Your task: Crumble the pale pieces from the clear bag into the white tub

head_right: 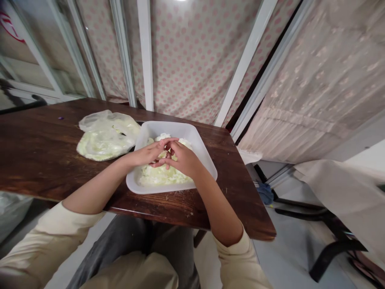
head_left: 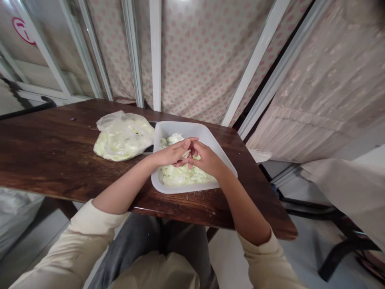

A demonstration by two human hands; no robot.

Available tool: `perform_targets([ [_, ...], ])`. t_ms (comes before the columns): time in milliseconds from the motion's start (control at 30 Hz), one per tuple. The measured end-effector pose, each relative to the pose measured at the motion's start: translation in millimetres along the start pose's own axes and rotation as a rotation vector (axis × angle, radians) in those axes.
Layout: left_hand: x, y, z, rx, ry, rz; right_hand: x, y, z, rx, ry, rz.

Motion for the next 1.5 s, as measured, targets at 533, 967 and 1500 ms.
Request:
perform_targets([
  [533, 8.3, 7.5, -0.2, 0.085, -0.011, -0.056, 1.4, 1.6, 0.4, -0.105, 0.122, -0.171],
  [967, 10.1, 12.6, 8.2, -0.158, -0.072, -0.021, 0.7, 6.5, -2.1, -0.192, -0.126, -0.096],
  [1500, -0.9, 7.2, -1.1, 0.003, -0.101, -0.116, 6.4, 8.5, -6.2, -0.119, -0.071, 0.216],
])
Point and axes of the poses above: each hand's wrist, its own z-axis towards the middle knuckle, its own y-axis out of the back of the hand, x = y × z, the point moved 2 cm from there along z, towards the middle knuckle, and after that the axes turned 12 degrees about x, right-handed, at the moved point
